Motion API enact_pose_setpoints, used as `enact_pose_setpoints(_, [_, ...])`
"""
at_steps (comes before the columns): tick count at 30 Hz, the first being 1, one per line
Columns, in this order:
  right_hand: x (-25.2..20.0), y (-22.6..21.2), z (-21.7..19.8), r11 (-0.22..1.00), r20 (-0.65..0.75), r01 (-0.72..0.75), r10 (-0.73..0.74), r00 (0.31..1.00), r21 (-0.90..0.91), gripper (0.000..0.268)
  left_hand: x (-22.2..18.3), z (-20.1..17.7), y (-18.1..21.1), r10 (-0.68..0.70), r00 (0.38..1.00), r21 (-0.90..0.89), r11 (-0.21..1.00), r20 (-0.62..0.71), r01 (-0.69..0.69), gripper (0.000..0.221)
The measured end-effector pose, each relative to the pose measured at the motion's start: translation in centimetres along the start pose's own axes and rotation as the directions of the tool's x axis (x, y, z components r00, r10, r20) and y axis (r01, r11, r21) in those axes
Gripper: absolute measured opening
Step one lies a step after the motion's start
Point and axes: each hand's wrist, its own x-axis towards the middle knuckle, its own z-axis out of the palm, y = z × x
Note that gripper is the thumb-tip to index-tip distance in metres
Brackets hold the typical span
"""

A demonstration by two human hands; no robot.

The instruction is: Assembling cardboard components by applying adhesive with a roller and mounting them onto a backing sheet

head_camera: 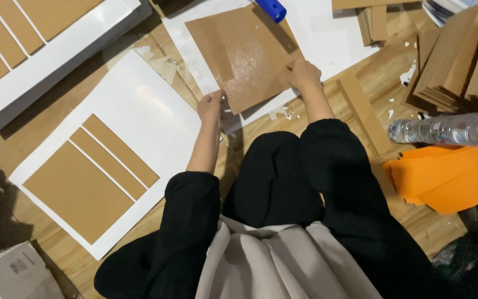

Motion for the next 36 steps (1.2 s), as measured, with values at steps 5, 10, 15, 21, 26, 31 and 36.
enact_pose_setpoints(5, [-3.5, -1.9, -3.7, 0.987, 0.129, -0.083, 0.065, 0.990, 0.139, 0.044, -1.3, -0.5, 2.0, -0.135, 0.988, -0.186, 0.972, 0.069, 0.145, 0.023])
enact_pose_setpoints(10, [-5.4, 1.1, -1.2, 0.753, -0.469, 0.323, -0.021, 0.883, 0.574, 0.026, -5.2, -1.0, 5.0, -0.087, 0.995, -0.025, 0.996, 0.042, 0.088, 0.029])
enact_pose_setpoints(15, [-16.0, -7.7, -3.1, 0.894, -0.269, 0.343, -0.267, 0.925, 0.290, 0.016, -5.8, -1.8, 4.2, -0.013, 0.995, -0.169, 0.985, 0.101, 0.030, 0.029])
enact_pose_setpoints(21, [-19.3, -16.1, 3.6, 0.893, 0.342, 0.442, -0.392, 0.854, -0.081, 0.020, -6.7, -4.3, 6.7, 0.064, 0.918, -0.196, 0.981, 0.392, 0.015, 0.054])
enact_pose_setpoints(26, [-17.4, -18.0, 4.9, 0.969, 0.429, 0.205, -0.127, 0.895, -0.141, 0.022, -7.2, -4.1, 7.1, 0.119, 0.882, -0.227, 0.974, 0.457, -0.014, 0.047])
enact_pose_setpoints(31, [-18.8, -16.8, 4.3, 0.929, 0.332, 0.307, -0.228, 0.915, -0.208, 0.027, -7.1, -3.9, 5.9, 0.109, 0.900, -0.220, 0.975, 0.423, -0.015, 0.064])
enact_pose_setpoints(36, [-17.0, -12.8, -0.4, 0.920, -0.560, 0.386, -0.286, 0.777, 0.066, 0.004, -6.9, -4.7, 6.2, 0.184, 0.847, -0.213, 0.973, 0.499, -0.087, 0.076])
